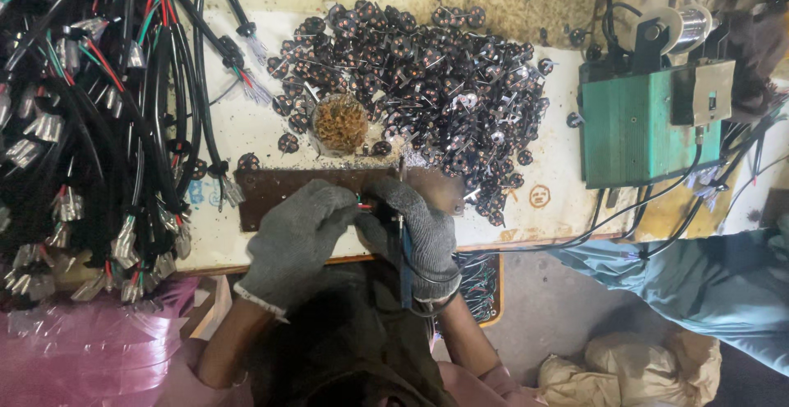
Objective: The person sits at a workbench covered with small black electrical components and wires, picks up a wire and a component, and uses a hand tool to attach or secure the wire ends into the component, placing finished pieces back on the table and repeating the process.
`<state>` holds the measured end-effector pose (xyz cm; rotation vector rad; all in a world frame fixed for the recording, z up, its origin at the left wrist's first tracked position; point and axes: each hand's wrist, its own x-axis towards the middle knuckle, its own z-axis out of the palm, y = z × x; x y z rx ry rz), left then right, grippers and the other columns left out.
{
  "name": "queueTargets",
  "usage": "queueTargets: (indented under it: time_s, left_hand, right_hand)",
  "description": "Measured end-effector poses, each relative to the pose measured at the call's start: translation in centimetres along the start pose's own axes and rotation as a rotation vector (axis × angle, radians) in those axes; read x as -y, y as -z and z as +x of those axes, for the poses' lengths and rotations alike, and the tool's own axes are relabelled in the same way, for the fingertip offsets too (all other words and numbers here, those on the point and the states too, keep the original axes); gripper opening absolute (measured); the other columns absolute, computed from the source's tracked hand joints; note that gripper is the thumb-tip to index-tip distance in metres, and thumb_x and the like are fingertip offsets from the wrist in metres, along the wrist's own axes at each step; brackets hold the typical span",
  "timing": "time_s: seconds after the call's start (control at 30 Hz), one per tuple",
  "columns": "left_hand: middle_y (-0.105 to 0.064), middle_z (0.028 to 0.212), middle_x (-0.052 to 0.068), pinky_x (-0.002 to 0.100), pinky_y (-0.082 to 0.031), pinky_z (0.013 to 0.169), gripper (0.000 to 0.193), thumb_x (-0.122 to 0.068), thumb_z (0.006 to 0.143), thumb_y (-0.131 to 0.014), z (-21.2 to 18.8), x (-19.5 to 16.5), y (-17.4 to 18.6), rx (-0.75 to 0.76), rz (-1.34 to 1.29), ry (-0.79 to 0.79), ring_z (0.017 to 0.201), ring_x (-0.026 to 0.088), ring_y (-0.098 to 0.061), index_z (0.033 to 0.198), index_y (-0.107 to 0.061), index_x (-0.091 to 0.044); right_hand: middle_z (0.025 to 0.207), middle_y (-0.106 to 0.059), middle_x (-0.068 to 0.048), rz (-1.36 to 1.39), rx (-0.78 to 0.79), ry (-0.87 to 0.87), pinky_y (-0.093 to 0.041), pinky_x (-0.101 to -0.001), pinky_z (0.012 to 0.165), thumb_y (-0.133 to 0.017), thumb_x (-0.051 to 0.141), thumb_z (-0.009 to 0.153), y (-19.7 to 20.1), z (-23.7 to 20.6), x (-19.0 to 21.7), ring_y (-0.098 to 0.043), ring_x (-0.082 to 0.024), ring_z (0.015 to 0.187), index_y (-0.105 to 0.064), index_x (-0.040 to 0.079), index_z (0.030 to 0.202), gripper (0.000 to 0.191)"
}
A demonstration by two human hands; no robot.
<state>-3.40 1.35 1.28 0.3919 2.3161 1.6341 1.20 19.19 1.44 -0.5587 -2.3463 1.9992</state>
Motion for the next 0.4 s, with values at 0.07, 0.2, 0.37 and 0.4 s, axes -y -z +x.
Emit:
queueTargets:
  time_s: [0.07, 0.2, 0.37, 0.4]
  left_hand:
    - [-0.069, 0.1, 0.012, 0.044, -0.055, 0.075, 0.015, -0.016, 0.091, -0.071, 0.57, 0.08, 0.14, 0.008, 0.202, -0.023, 0.092, 0.035, -0.069, 0.103, -0.071, -0.008]
    - [-0.068, 0.098, 0.012, 0.044, -0.055, 0.075, 0.011, -0.016, 0.089, -0.071, 0.7, -0.23, -0.35, -0.042, 0.274, -0.064, 0.091, 0.036, -0.068, 0.098, -0.069, -0.009]
    - [-0.068, 0.097, 0.011, 0.044, -0.055, 0.074, 0.012, -0.016, 0.088, -0.072, 0.55, 0.05, -0.64, -0.047, 0.309, -0.069, 0.09, 0.034, -0.068, 0.099, -0.068, -0.01]
    - [-0.068, 0.097, 0.011, 0.044, -0.055, 0.074, 0.012, -0.016, 0.088, -0.072, 0.4, 0.12, -0.72, -0.05, 0.323, -0.058, 0.09, 0.034, -0.068, 0.098, -0.068, -0.01]
  right_hand:
    - [0.096, -0.076, -0.011, -0.01, -0.007, -0.018, -0.062, -0.0313, 0.075, -0.079, 0.019, 0.089, -0.03, 0.42, 0.31, -0.075, -0.021, 0.083, -0.071, 0.002, 0.117, 0.034]
    - [0.096, -0.074, -0.016, 0.198, 0.036, -0.182, -0.063, -0.0319, 0.071, -0.075, 0.019, 0.09, -0.04, 0.63, 0.27, -0.074, -0.022, 0.081, -0.071, -0.005, 0.114, 0.034]
    - [0.089, -0.074, -0.018, 0.694, -0.123, -0.639, -0.062, -0.0341, 0.065, -0.076, 0.017, 0.09, -0.16, 1.01, 0.06, -0.073, -0.025, 0.074, -0.074, -0.005, 0.109, 0.029]
    - [0.09, -0.073, -0.018, 0.698, -0.116, -0.645, -0.062, -0.0344, 0.065, -0.077, 0.016, 0.091, -0.16, 0.99, 0.1, -0.073, -0.025, 0.075, -0.074, -0.004, 0.11, 0.027]
